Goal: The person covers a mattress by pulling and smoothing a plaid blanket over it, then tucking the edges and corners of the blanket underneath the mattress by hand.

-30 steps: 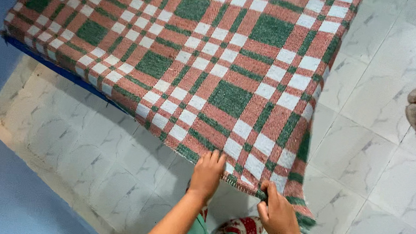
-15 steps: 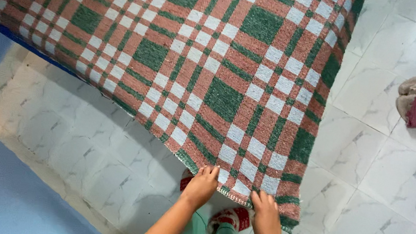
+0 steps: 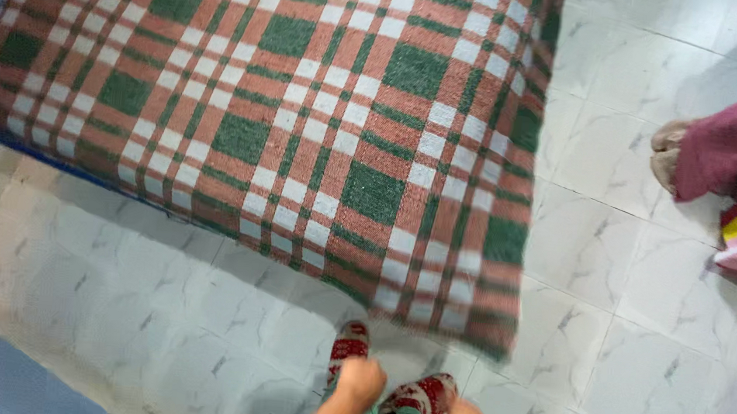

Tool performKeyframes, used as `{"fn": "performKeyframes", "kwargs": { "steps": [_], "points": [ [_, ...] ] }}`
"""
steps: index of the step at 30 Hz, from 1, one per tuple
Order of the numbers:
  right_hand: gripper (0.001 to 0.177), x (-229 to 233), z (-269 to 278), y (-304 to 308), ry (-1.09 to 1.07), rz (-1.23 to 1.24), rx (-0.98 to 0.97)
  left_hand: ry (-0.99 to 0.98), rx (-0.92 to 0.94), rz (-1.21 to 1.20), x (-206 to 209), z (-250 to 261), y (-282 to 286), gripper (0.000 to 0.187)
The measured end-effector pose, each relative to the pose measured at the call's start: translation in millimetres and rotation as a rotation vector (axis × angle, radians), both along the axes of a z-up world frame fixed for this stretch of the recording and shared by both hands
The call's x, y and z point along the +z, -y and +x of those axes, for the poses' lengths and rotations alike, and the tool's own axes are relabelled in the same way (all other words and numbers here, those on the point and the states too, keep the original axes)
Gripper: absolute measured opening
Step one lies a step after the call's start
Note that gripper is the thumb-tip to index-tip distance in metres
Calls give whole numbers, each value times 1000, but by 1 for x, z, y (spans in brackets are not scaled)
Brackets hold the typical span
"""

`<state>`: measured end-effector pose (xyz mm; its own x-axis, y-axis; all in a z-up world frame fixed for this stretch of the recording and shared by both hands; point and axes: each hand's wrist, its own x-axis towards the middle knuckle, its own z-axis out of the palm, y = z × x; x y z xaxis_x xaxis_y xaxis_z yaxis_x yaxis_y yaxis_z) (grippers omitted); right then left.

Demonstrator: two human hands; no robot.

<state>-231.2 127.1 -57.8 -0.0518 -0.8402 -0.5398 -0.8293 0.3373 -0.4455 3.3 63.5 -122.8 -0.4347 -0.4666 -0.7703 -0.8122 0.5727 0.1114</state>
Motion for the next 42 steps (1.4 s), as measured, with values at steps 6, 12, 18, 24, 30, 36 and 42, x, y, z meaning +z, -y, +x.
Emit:
{"fn": "performKeyframes", "kwargs": {
  "steps": [6, 12, 18, 24, 30, 36, 42],
  "points": [
    [44, 8, -31, -20, 83, 253, -134, -455, 168, -130, 71, 26, -46, 26],
    [43, 92, -98, 47, 112, 6, -335, -498, 192, -408, 221, 27, 123, 17],
    [45, 227, -115, 138, 151, -355, -369, -885, 422, -632, 445, -2, 253, 28],
    [44, 387, -142, 199, 133, -511, -195, -990, 379, -698, 526, -58, 252, 25],
    [43, 441, -219, 209, 34, -772, -70, -1004, 333, -660, 530, -155, 222, 26],
    [42, 418, -319, 221, 31, -671, -15, -987, 332, -740, 538, -224, 227, 23],
    [48, 433, -343, 282, 188, -612, -57, -880, 463, -845, 564, -233, 262, 23]
  ]
}}
